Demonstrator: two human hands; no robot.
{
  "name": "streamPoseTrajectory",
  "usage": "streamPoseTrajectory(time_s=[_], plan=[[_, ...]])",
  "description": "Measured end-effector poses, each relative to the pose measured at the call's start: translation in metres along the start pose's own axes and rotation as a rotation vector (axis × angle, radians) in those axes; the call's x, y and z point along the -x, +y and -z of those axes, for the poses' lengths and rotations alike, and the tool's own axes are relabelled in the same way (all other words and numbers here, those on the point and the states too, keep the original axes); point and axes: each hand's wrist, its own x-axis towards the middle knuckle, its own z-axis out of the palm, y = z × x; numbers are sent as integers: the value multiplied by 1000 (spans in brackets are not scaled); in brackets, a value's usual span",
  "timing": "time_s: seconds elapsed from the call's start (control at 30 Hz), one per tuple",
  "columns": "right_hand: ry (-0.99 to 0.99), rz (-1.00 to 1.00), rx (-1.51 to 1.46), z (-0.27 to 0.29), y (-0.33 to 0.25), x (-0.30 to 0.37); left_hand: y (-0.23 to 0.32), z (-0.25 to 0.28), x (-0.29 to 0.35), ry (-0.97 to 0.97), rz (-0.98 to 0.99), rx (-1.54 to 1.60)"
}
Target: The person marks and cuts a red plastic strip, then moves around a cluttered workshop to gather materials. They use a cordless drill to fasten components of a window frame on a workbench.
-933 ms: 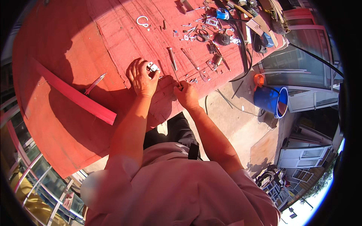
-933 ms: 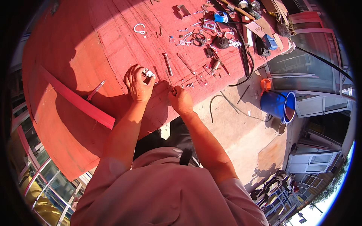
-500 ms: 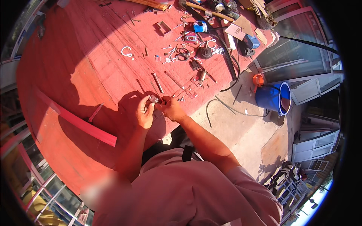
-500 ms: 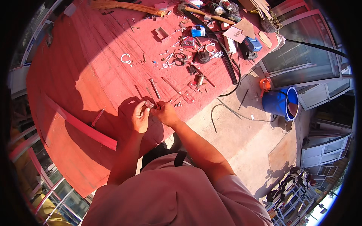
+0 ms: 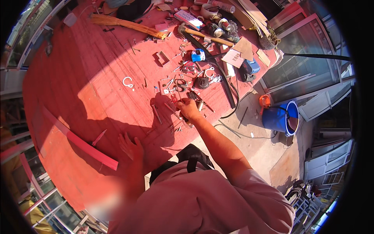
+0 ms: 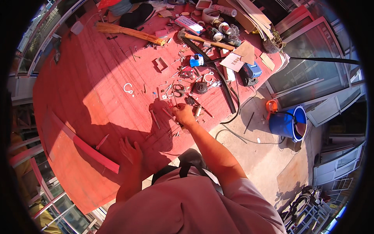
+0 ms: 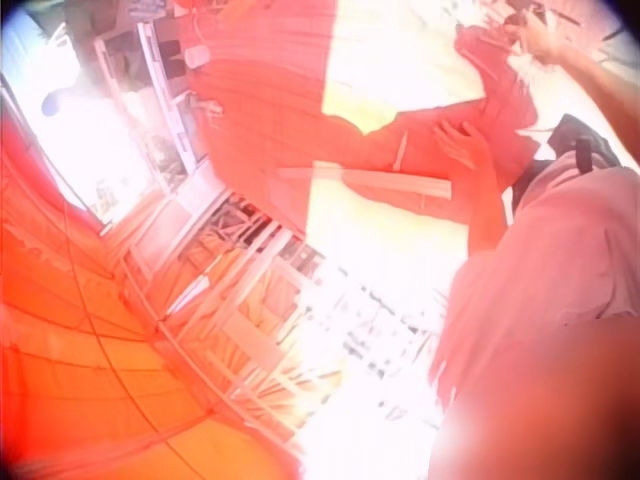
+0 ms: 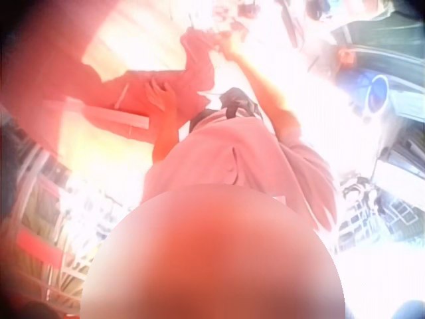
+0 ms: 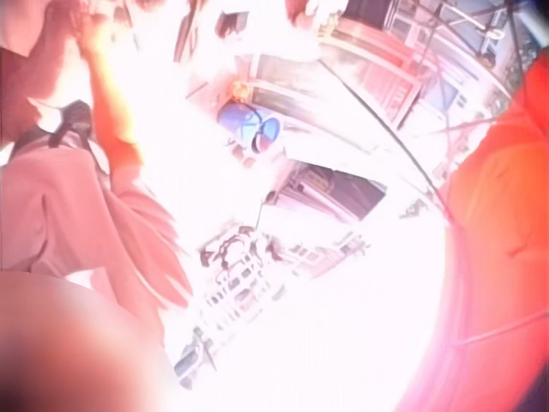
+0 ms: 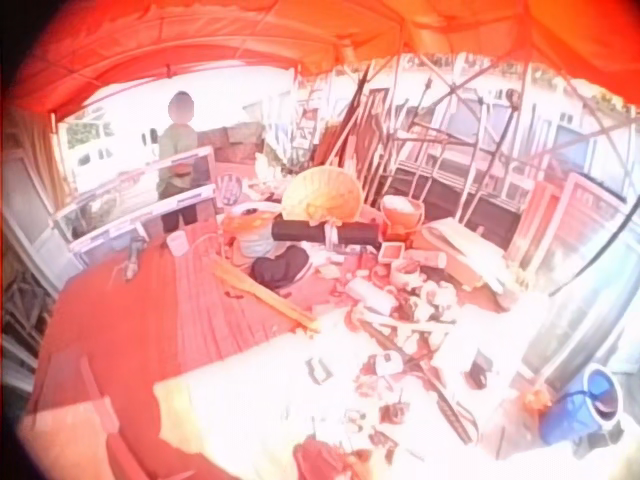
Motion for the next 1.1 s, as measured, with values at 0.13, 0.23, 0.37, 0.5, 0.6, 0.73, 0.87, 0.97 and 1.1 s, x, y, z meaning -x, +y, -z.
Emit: streamPoseTrajectory(time_s=[0.13,0.23,0.37,0.5,0.6,0.73,0.87,0.97,1.1], plan=[[-32,-24,82,3,-18,-5,11,2,-2,-3,61,-16],[-98,-33,86,1,-21,-15,13,4,-4,-4,78,-24],[-159,-8,97,-17,-47,-27,17,6,-6,-14,104,-21],[-238,60,-61,-42,-93,-49,19,9,-9,-16,114,0],[-187,94,-219,-51,-126,-52,15,9,-7,-19,119,-13],[-120,4,-128,-48,-108,-48,16,10,-9,-3,119,-8],[47,120,-38,-32,-3,-75,24,12,-13,-11,90,-14],[92,173,122,-25,-29,-62,16,9,-7,7,116,-33],[241,406,146,-9,-13,-105,8,2,-5,25,82,-51]])
